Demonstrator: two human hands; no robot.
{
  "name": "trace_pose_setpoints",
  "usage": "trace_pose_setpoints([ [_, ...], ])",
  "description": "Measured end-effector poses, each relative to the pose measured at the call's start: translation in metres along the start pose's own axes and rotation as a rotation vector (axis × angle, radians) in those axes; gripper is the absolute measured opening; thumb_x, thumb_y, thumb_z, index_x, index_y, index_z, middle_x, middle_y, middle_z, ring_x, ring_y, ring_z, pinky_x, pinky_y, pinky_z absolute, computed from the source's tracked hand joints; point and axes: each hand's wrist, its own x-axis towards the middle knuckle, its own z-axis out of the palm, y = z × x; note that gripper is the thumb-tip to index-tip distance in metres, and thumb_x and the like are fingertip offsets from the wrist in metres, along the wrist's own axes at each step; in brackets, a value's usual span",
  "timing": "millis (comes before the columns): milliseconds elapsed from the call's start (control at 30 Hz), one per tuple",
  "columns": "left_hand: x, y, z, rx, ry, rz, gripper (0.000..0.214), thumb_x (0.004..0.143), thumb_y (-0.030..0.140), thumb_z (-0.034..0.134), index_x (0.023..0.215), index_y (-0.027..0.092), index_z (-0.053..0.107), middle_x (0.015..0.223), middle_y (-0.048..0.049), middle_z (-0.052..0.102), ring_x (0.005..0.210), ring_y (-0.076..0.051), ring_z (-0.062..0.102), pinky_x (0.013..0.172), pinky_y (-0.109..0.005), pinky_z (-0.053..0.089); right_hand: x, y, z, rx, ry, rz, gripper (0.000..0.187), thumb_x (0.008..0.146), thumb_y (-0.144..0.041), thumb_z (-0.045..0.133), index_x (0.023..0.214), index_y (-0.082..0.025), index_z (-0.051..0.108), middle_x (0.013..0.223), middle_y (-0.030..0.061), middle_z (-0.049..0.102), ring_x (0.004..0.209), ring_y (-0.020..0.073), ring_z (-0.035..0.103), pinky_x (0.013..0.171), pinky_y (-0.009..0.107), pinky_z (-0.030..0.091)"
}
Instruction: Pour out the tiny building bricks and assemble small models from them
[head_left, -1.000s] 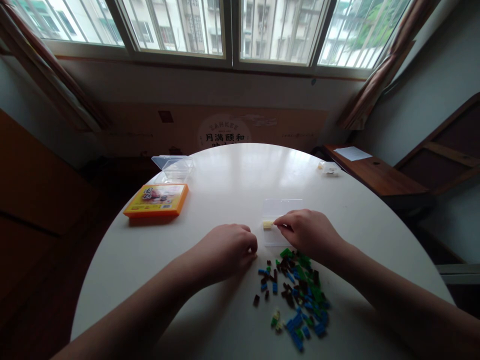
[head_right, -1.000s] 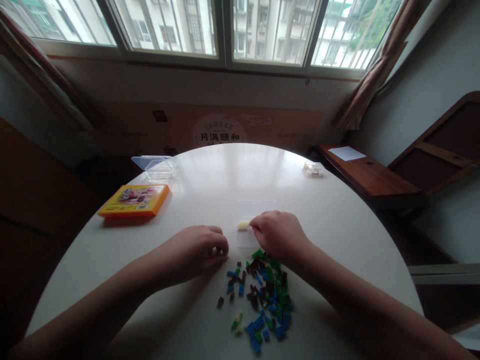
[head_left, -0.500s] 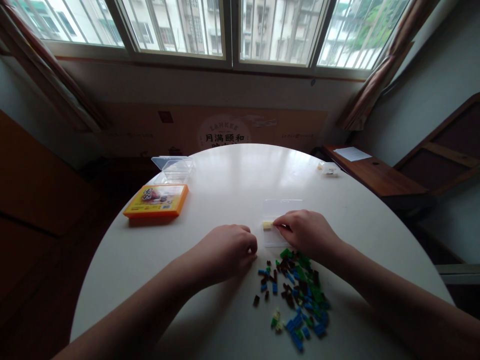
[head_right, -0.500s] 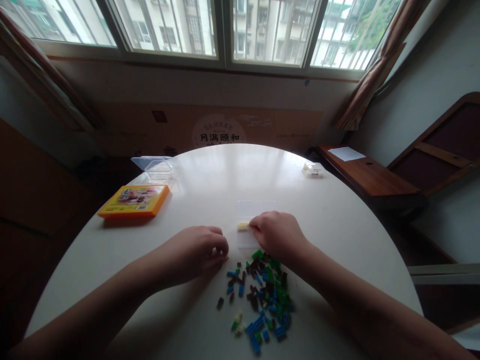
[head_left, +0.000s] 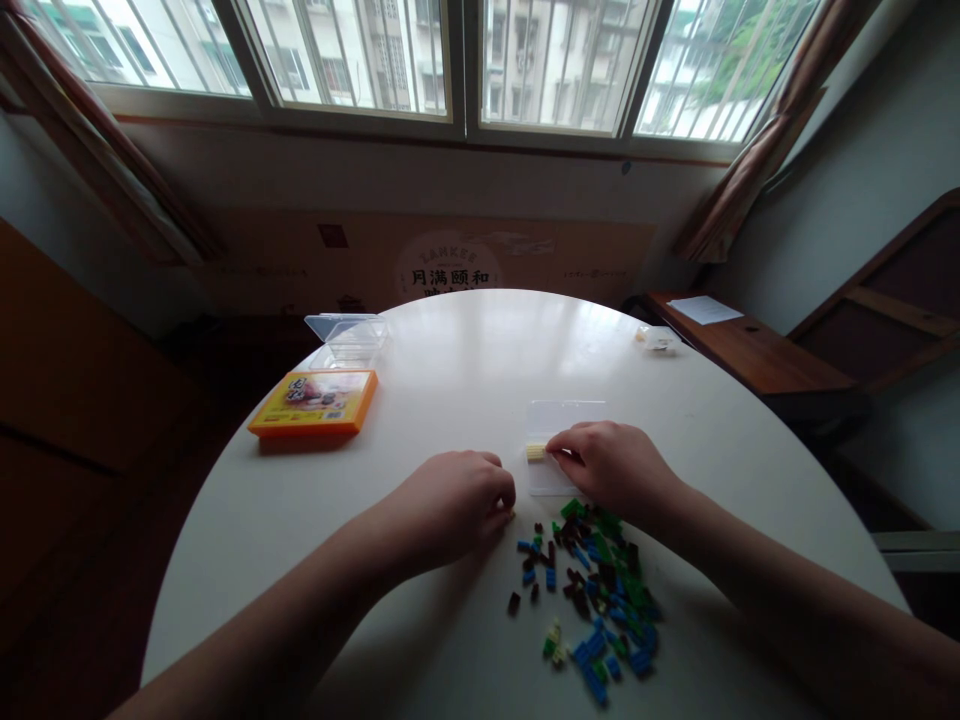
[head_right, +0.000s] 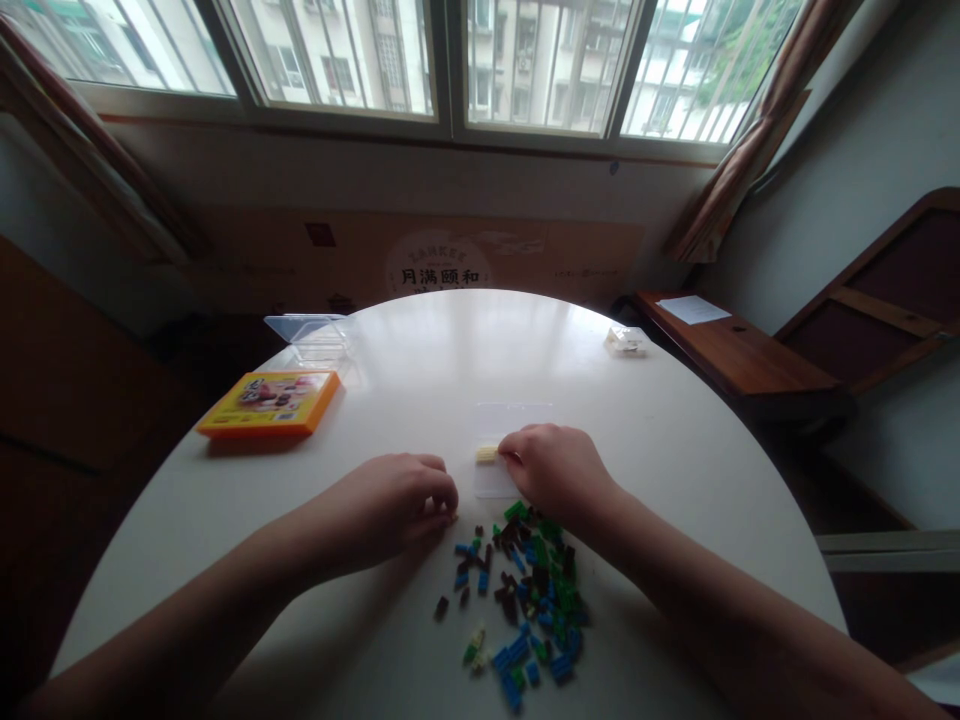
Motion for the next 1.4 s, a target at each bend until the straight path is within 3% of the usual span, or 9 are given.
trace_pose_setpoints([
  [467, 0.005, -0.003, 0.000, -0.037, 0.008, 0.000, 0.013, 0.077, 0.016, 0.062, 0.080, 0.022, 0.074, 0.086, -0.0012, 0.071, 0.070, -0.015, 0.063, 0.063, -0.024, 0.044, -0.004, 0.002, -0.008, 0.017, 0.076, -0.004, 0.021, 0.089, -0.025, 0.056, 0.093, -0.030, 0.076, 0.092, -0.0026, 0.075, 0.079, 0.0163, 0.067, 0.063, 0.026, 0.041],
  [900, 0.005, -0.005, 0.002, -0.108, -0.013, 0.025, 0.015, 0.078, 0.015, 0.063, 0.082, 0.023, 0.074, 0.089, -0.0008, 0.070, 0.071, -0.013, 0.061, 0.063, -0.022, 0.044, -0.011, -0.002, -0.018, 0.095, 0.097, -0.107, 0.021, 0.090, -0.024, 0.056, 0.096, -0.027, 0.076, 0.093, -0.0019, 0.075, 0.075, 0.0146, 0.067, 0.059, 0.024, 0.041],
  [1200, 0.010, -0.014, 0.011, -0.159, 0.086, 0.011, 0.012, 0.082, 0.015, 0.063, 0.084, 0.021, 0.073, 0.090, -0.0007, 0.069, 0.073, -0.013, 0.061, 0.068, -0.023, 0.045, -0.014, -0.004, -0.018, 0.186, 0.114, -0.183, 0.020, 0.089, -0.022, 0.058, 0.098, -0.028, 0.075, 0.090, -0.0017, 0.075, 0.070, 0.0132, 0.065, 0.060, 0.024, 0.041],
  [1400, 0.012, -0.014, 0.008, -0.365, 0.225, -0.020, 0.006, 0.085, 0.019, 0.065, 0.085, 0.018, 0.070, 0.088, -0.0017, 0.067, 0.073, -0.012, 0.061, 0.069, -0.023, 0.048, -0.017, -0.012, -0.019, 0.288, 0.081, -0.245, 0.017, 0.091, -0.022, 0.058, 0.094, -0.026, 0.074, 0.080, -0.0023, 0.072, 0.068, 0.0111, 0.063, 0.061, 0.023, 0.040],
])
